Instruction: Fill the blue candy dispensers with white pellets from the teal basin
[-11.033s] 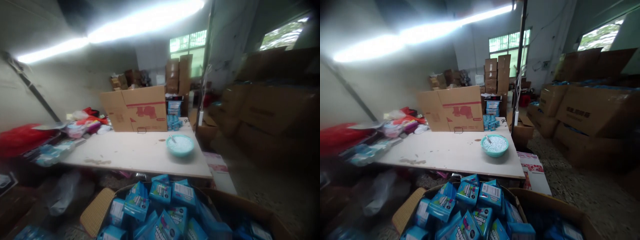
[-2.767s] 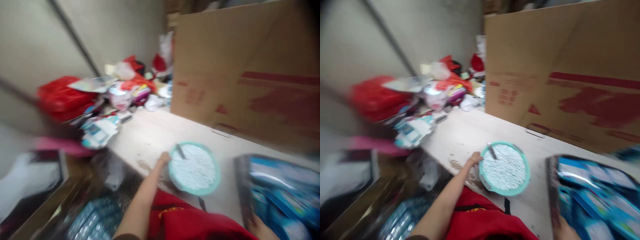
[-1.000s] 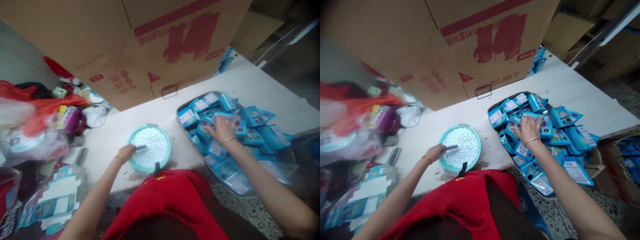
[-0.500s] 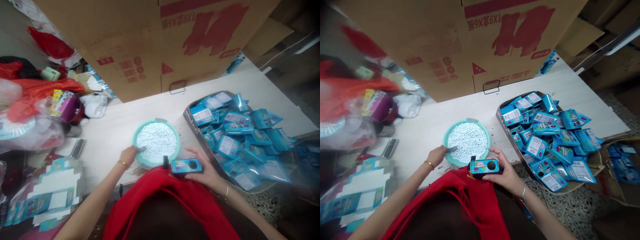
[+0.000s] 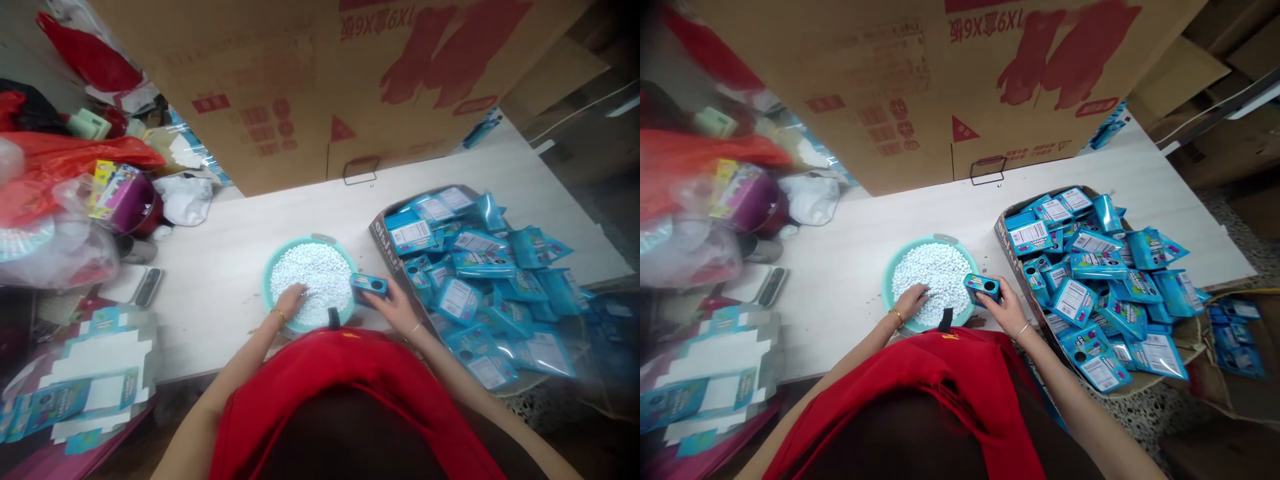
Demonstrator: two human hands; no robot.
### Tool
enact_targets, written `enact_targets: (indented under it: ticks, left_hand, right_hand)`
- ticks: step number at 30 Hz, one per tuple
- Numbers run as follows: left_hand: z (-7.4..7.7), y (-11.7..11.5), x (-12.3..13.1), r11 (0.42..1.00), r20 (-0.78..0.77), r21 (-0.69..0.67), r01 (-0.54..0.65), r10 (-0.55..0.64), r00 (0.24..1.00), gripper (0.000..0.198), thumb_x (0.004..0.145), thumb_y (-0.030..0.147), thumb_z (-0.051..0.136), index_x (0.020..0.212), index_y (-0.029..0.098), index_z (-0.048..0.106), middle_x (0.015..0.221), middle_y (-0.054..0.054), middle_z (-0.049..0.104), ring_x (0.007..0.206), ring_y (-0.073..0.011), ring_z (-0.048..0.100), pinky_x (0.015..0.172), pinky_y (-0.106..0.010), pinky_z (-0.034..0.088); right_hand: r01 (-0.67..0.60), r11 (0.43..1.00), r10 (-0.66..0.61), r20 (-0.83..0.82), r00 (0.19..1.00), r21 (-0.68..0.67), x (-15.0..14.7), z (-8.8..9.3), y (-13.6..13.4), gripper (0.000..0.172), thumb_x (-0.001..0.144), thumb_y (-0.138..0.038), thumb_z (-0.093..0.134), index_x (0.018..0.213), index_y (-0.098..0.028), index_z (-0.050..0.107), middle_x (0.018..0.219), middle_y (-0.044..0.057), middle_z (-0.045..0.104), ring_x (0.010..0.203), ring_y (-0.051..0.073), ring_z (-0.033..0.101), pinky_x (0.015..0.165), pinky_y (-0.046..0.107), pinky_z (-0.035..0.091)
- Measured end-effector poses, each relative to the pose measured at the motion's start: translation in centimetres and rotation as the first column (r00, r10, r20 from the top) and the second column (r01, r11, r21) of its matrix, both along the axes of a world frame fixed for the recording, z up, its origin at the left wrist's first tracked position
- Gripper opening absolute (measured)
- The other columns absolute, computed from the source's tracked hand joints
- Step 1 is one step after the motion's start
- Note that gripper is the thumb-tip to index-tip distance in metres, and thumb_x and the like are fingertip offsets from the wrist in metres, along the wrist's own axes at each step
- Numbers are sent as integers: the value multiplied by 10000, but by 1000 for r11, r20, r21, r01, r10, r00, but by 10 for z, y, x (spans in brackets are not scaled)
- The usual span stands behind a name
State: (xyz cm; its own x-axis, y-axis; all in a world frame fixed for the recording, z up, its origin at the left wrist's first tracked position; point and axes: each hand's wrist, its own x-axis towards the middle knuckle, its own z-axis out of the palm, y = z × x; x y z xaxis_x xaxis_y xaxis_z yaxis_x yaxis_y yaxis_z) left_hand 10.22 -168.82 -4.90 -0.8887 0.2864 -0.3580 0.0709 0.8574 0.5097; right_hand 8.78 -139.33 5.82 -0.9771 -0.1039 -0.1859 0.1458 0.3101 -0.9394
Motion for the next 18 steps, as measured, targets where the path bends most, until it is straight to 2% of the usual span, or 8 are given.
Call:
enact_targets:
  ticks: [3, 6, 9, 11, 15, 18]
  left_hand:
    - [7, -4, 1, 998, -18, 60, -16, 17, 1000, 216, 889, 263, 476, 1080, 192, 546, 1019, -58, 623, 934, -178, 581, 843, -310, 460]
    - [27, -15, 2, 986, -44, 163, -39, 47, 998, 214, 887, 288, 485, 1072, 196, 541, 961, -48, 620, 867, -169, 583, 799, -311, 472]
    - [61, -26, 1, 958, -84, 282, -43, 69, 994, 213, 893, 318, 486, 1060, 198, 541, 941, -48, 608, 821, -159, 581, 762, -298, 478]
    - [89, -28, -3, 952, -109, 304, -24, 60, 992, 215, 903, 331, 476, 1065, 203, 538, 938, -47, 600, 814, -151, 579, 751, -284, 478]
    - [139, -22, -16, 962, -147, 267, 49, -9, 989, 220, 914, 327, 463, 1077, 198, 536, 929, -46, 599, 809, -140, 571, 743, -270, 472]
    - [166, -15, -26, 978, -164, 151, 146, -121, 979, 210, 909, 316, 466, 1062, 199, 548, 923, -42, 613, 808, -149, 570, 737, -282, 463]
  right_hand:
    - [-42, 986, 65, -140, 988, 161, -7, -6, 2, 389, 790, -418, 645, 1106, -209, 553, 1049, 68, 638, 977, 234, 603, 892, 405, 486]
    - [-79, 949, 166, -271, 948, 304, -14, -7, 5, 364, 823, -402, 604, 1129, -210, 562, 1089, 95, 632, 1021, 255, 588, 913, 428, 472]
    - [-119, 900, 275, -334, 902, 420, -21, -6, 1, 336, 844, -365, 571, 1137, -202, 567, 1065, 112, 640, 1009, 271, 583, 895, 444, 477]
    - [-151, 862, 342, -336, 878, 483, -24, -6, -7, 322, 846, -312, 561, 1144, -190, 563, 1055, 119, 639, 994, 280, 576, 876, 449, 481]
    - [-219, 800, 449, -315, 836, 558, -29, -6, -28, 353, 807, -194, 566, 1159, -169, 548, 1057, 126, 628, 992, 287, 554, 850, 444, 483]
    - [-257, 778, 499, -316, 807, 573, -30, -8, -42, 409, 771, -144, 569, 1177, -181, 535, 1084, 118, 622, 1018, 280, 542, 862, 437, 475]
